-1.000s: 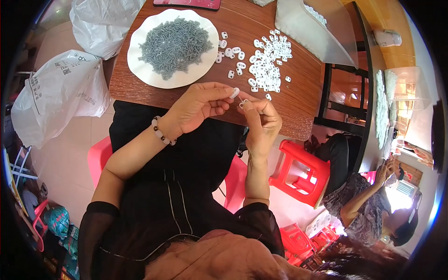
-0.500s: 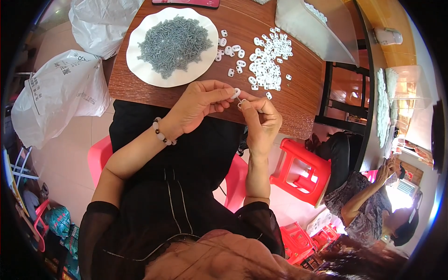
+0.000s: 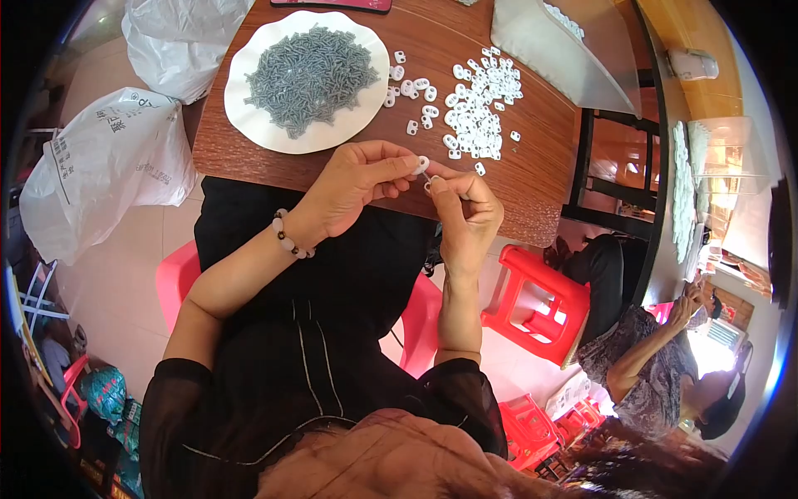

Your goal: Assembling small white plastic rings with gray inserts by hand at a workshop table.

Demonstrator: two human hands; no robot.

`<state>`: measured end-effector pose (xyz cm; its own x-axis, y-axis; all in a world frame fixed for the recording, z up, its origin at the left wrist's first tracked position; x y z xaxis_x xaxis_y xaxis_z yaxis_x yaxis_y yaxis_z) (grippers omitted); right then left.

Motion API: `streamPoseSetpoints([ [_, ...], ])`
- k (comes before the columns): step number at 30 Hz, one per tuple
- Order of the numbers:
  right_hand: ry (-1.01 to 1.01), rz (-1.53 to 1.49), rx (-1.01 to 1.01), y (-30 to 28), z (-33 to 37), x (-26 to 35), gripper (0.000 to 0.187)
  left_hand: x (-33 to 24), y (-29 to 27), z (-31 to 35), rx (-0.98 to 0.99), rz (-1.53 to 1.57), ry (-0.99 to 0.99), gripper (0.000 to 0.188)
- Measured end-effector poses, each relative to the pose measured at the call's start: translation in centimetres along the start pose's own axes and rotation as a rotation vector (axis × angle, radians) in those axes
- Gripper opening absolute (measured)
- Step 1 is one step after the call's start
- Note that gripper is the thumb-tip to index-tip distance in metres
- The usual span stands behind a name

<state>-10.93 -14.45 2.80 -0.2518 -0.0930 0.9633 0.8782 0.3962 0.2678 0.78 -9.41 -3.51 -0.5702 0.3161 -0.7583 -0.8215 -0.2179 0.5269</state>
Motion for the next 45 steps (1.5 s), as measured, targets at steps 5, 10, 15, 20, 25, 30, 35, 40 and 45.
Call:
streamPoseSetpoints([
  [5, -0.017, 0.002, 0.002, 0.2, -0.1, 0.1, 0.012, 0.0, -0.1, -0.1, -0.001, -0.001, 0.008, 0.02],
  [10, -0.01, -0.001, 0.0, 0.2, -0.1, 0.1, 0.011, -0.2, -0.1, 0.0, -0.007, -0.006, 0.026, 0.02],
  [15, -0.005, 0.011, -0.007, 0.2, -0.1, 0.1, 0.011, -0.1, -0.3, 0.0, -0.02, -0.027, 0.045, 0.02],
  [20, -0.008, -0.002, -0.008, -0.1, -0.1, -0.2, 0.011, -0.3, -0.1, 0.1, -0.022, -0.01, 0.049, 0.021],
  [25, -0.009, 0.03, -0.002, 0.0, -0.1, -0.1, 0.011, -0.1, -0.2, -0.1, -0.026, -0.026, 0.069, 0.021],
  [30, -0.017, 0.034, -0.012, 0.3, -0.1, -0.1, 0.009, 0.0, -0.4, -0.1, -0.048, -0.076, 0.088, 0.022],
  [35, -0.002, 0.047, 0.012, 0.8, -0.1, -0.3, 0.007, -0.8, -0.6, 0.4, -0.061, -0.119, 0.108, 0.022],
  [40, 0.011, -0.059, 0.104, 1.6, -0.1, -0.5, 0.01, -1.6, -0.6, 0.8, -0.039, -0.125, 0.096, 0.023],
  [45, 0.058, -0.141, 0.117, 2.8, -0.1, 0.0, 0.029, -1.8, -0.4, 1.1, 0.002, -0.138, 0.052, 0.023],
])
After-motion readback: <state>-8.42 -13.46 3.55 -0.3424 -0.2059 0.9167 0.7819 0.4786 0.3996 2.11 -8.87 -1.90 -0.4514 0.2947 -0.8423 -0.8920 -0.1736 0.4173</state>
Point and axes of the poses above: each hand's wrist, its own z-axis away from the middle knuckle, its own y-axis out of the palm, x = y × z, the point moved 10 cm from there along -z, towards the middle knuckle, and after that the axes turned 13 degrees about -z, right-handed, at the moved point
